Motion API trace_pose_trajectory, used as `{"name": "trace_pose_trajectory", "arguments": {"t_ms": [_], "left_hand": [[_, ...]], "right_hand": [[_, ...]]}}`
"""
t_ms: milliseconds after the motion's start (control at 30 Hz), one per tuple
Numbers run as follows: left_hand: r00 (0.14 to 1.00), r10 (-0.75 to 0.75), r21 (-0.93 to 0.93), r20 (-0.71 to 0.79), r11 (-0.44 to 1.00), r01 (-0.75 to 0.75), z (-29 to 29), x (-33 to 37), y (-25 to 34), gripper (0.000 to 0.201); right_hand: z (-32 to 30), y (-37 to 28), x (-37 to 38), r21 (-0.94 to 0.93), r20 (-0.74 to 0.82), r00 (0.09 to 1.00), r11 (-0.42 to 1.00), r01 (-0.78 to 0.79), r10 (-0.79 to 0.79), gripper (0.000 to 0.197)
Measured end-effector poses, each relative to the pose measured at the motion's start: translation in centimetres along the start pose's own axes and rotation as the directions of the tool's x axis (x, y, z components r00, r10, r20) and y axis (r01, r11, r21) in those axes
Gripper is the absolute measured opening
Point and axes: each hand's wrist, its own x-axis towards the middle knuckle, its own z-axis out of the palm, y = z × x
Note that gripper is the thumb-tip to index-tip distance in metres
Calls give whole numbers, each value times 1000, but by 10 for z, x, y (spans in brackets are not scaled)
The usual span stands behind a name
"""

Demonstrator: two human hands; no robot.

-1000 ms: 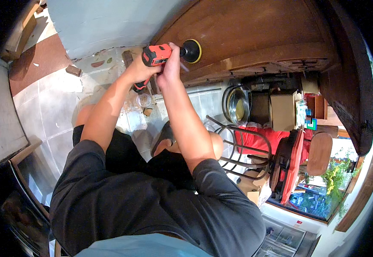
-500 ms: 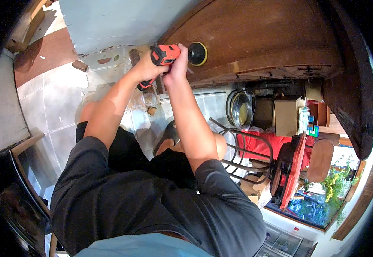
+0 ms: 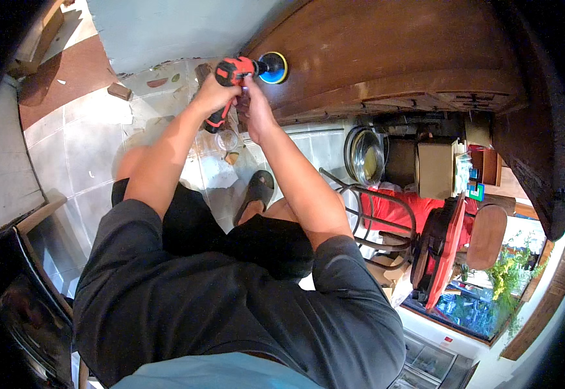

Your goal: The person sands the surface of a wooden cabinet using a power drill with a sanding attachment, applying a liquid from a small container by hand and wiping the area with a cloth.

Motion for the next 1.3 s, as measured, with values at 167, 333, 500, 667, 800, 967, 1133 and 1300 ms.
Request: {"name": "trace_pose_trajectory", "arguments": {"t_ms": [167,333,500,667,800,967,1133,1300], "left_hand": [[998,-4,-19,59,1000,5,-7,-9,-5,26],[990,-33,121,137,993,16,0,-16,-23,30],[992,-11,132,123,991,-6,7,-20,-16,34],[995,-9,146,95,989,-4,9,-21,-15,31],[995,-15,115,98,993,4,4,-21,-19,30],[999,-2,172,54,985,-7,8,-13,-26,31],[998,32,102,57,994,-37,8,-20,-15,22],[996,-11,123,84,992,0,7,-18,-20,26]], "right_hand": [[-14,13,-4,54,24,999,997,-48,46,72],[5,5,-6,154,94,995,988,-32,17,75],[9,-6,-6,210,98,994,976,-60,40,73],[8,-4,1,206,86,996,978,-47,30,70],[7,-1,5,143,76,995,987,-79,69,67],[7,-8,4,137,46,996,987,-83,77,64],[15,-10,-6,135,17,997,988,-73,71,65],[9,3,6,119,48,997,991,-60,55,66]]}}
